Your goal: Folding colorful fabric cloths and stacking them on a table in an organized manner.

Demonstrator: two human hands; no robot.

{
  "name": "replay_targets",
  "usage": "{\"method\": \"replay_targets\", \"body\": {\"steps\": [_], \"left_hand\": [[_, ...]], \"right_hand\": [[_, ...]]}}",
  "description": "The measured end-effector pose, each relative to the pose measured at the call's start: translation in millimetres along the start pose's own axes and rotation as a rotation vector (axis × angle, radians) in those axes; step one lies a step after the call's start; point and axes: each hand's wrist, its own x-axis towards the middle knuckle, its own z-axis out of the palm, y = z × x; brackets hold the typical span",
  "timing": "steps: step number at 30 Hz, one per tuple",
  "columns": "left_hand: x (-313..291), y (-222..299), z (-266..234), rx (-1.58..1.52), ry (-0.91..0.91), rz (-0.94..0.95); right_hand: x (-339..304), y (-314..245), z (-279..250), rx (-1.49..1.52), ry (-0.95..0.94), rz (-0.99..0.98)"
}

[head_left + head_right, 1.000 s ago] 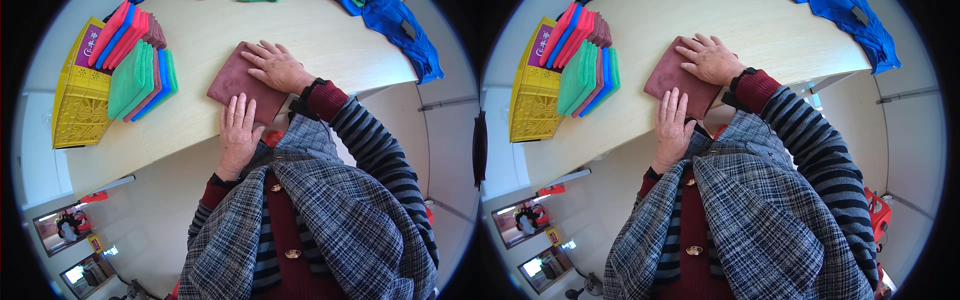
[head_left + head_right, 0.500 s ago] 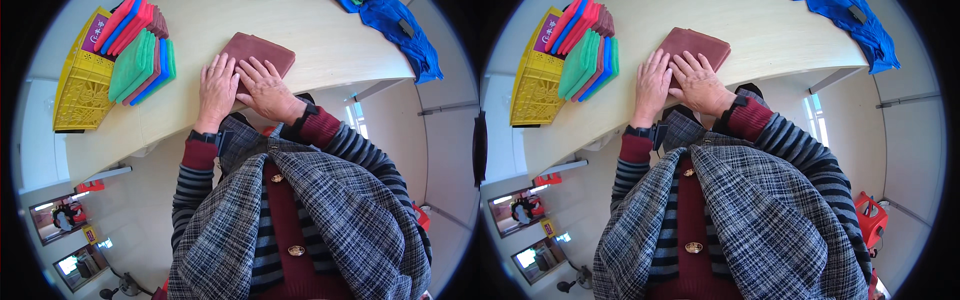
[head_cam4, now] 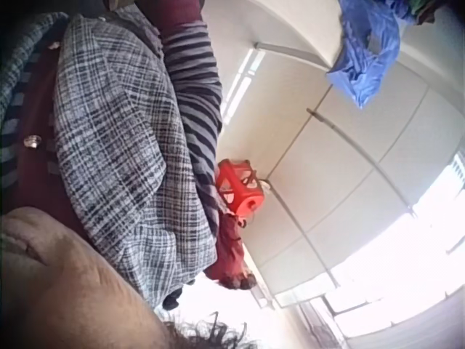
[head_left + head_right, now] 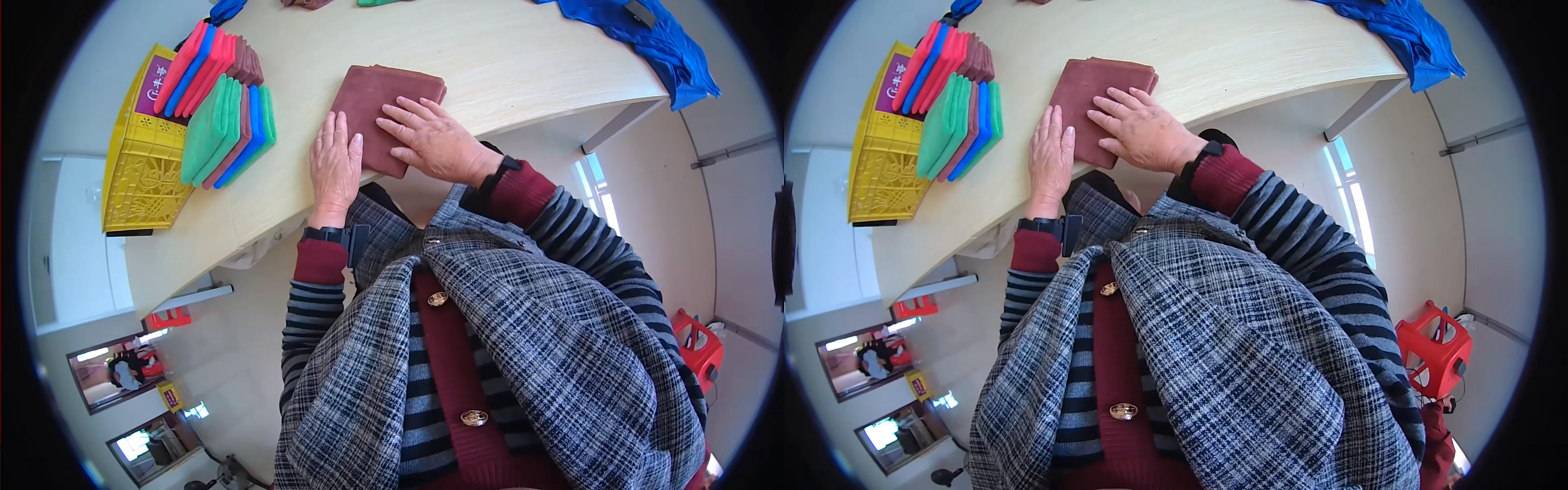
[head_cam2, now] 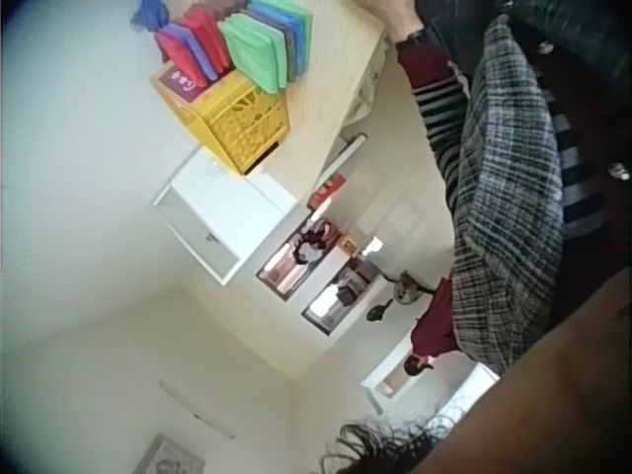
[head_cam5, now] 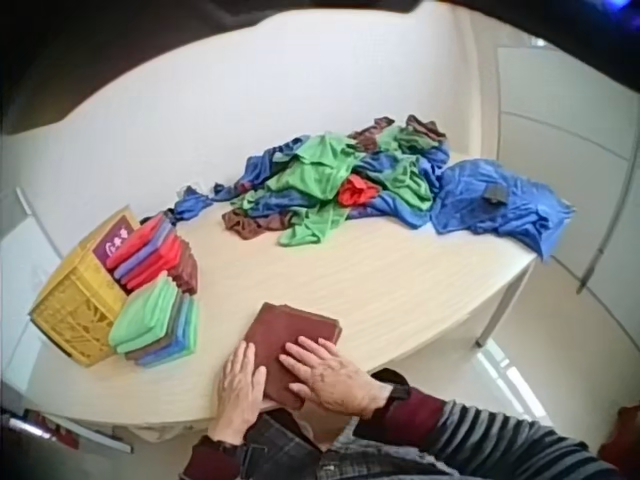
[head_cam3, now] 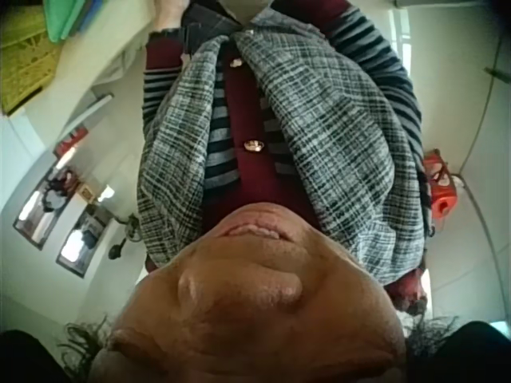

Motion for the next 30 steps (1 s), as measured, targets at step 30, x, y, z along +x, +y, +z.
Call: {"method": "replay_targets", "body": {"steps": [30], "left_hand": [[28.9,29.7,5.9,-0.028,-0.044,0.155]], "right_hand": [[29.6,-3.0,3.8,-0.088,-0.020,0.301]]}}
